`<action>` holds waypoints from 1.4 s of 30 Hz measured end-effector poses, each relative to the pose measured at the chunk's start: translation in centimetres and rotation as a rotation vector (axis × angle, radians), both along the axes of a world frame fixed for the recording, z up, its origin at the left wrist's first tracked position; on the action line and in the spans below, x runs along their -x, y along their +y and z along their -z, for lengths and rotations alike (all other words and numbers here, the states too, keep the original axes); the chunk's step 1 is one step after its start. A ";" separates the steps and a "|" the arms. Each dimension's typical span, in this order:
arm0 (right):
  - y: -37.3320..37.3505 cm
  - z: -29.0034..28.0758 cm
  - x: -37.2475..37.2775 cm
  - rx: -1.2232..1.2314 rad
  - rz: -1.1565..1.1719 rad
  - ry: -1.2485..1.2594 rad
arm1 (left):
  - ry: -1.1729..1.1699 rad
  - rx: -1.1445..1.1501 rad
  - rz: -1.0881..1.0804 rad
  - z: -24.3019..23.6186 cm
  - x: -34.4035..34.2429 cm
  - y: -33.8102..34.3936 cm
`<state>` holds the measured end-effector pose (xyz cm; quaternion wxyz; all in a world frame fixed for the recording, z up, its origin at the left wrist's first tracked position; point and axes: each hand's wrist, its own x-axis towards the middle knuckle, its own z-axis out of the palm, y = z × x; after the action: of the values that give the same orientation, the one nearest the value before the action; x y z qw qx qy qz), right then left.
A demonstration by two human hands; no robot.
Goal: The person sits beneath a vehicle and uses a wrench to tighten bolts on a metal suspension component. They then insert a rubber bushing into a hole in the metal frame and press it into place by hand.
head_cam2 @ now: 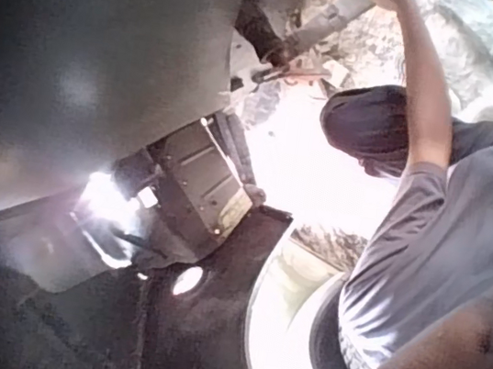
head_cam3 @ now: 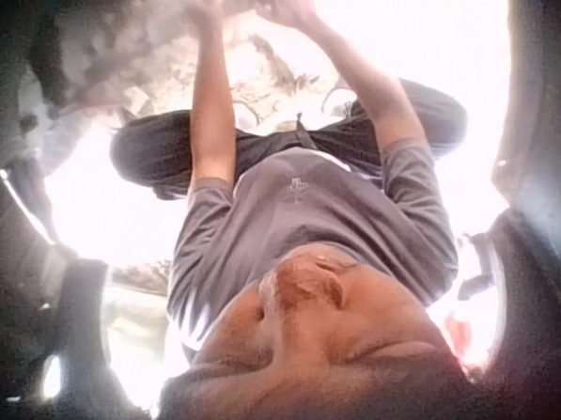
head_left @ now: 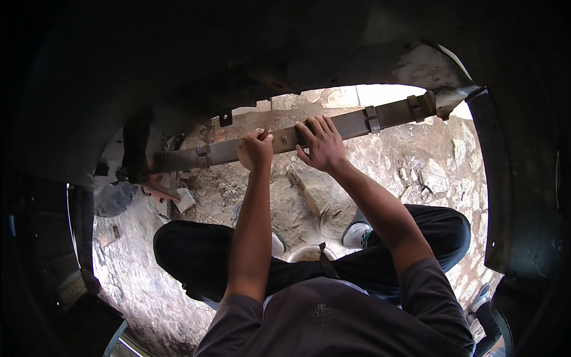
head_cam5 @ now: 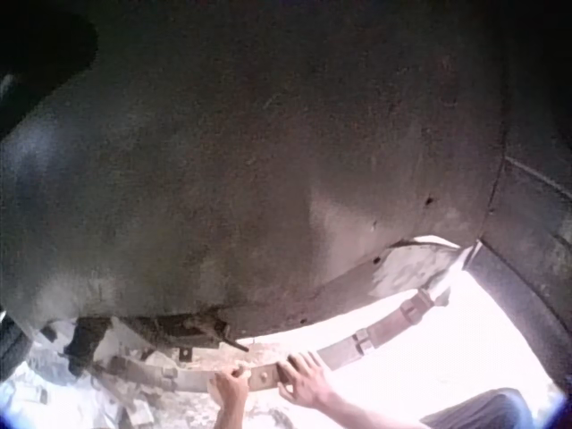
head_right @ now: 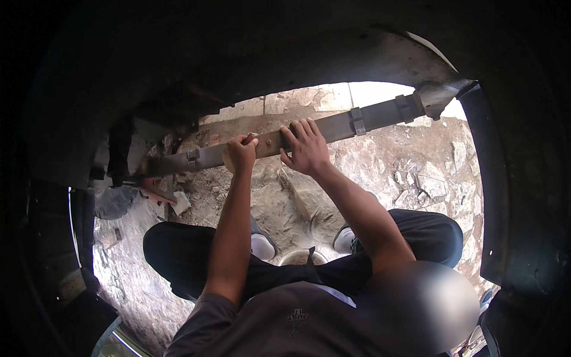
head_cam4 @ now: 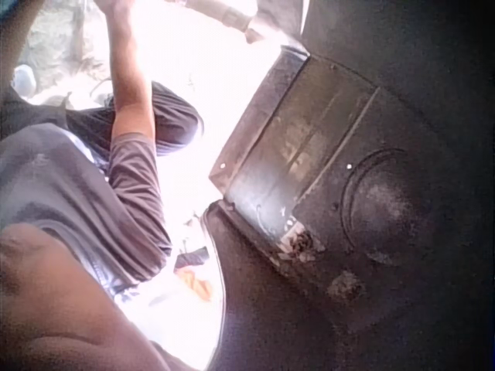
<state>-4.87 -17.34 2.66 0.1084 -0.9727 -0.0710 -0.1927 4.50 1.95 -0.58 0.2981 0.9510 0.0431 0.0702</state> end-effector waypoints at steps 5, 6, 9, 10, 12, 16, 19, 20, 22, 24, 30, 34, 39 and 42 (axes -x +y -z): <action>-0.5 0.4 0.3 -0.011 0.000 0.022 | -0.003 -0.052 0.010 -2.1 4.0 -0.5; -0.5 0.4 0.4 -0.003 0.000 0.018 | -0.020 -0.056 0.010 -2.3 4.2 -0.5; -0.3 0.2 0.1 0.011 0.008 0.020 | 0.006 -0.048 -0.014 -3.1 2.1 -0.7; -0.1 0.1 0.1 0.010 0.006 0.026 | 0.013 -0.060 -0.020 -3.3 1.4 -0.7; 0.0 0.1 0.1 0.012 0.007 0.033 | 0.026 -0.080 -0.028 -3.5 0.3 -0.8; 0.0 -0.1 0.1 0.001 0.001 0.030 | 0.002 -0.051 -0.020 -1.7 0.7 -0.2; -0.2 0.0 0.2 -0.001 0.003 0.027 | -0.021 -0.029 -0.015 -0.3 3.3 0.7; -0.6 0.3 0.4 0.000 0.011 0.022 | -0.015 -0.023 -0.003 -0.6 4.1 0.5; -0.3 0.0 0.4 -0.007 0.004 0.025 | -0.014 -0.018 -0.004 -0.9 5.2 1.2; -0.2 -0.3 0.4 -0.011 0.007 0.049 | -0.050 0.051 0.014 -0.8 5.6 1.4; 0.6 0.0 0.4 -0.110 0.024 0.009 | 0.123 0.588 0.031 0.7 6.7 1.5; 2.4 0.3 1.8 -0.223 -0.095 -0.095 | 0.250 0.907 -0.007 0.6 6.7 1.3; 7.6 -1.0 3.5 -1.076 -0.014 0.024 | 0.358 1.401 0.009 -1.7 6.7 0.5; 8.4 -1.2 3.1 -1.152 0.017 0.094 | 0.398 1.449 0.093 -3.4 7.3 0.0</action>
<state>-7.96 -8.91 3.89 0.6219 -0.7649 0.0579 -0.1575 -2.81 2.00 2.82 0.8385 0.5123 0.0913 -0.1617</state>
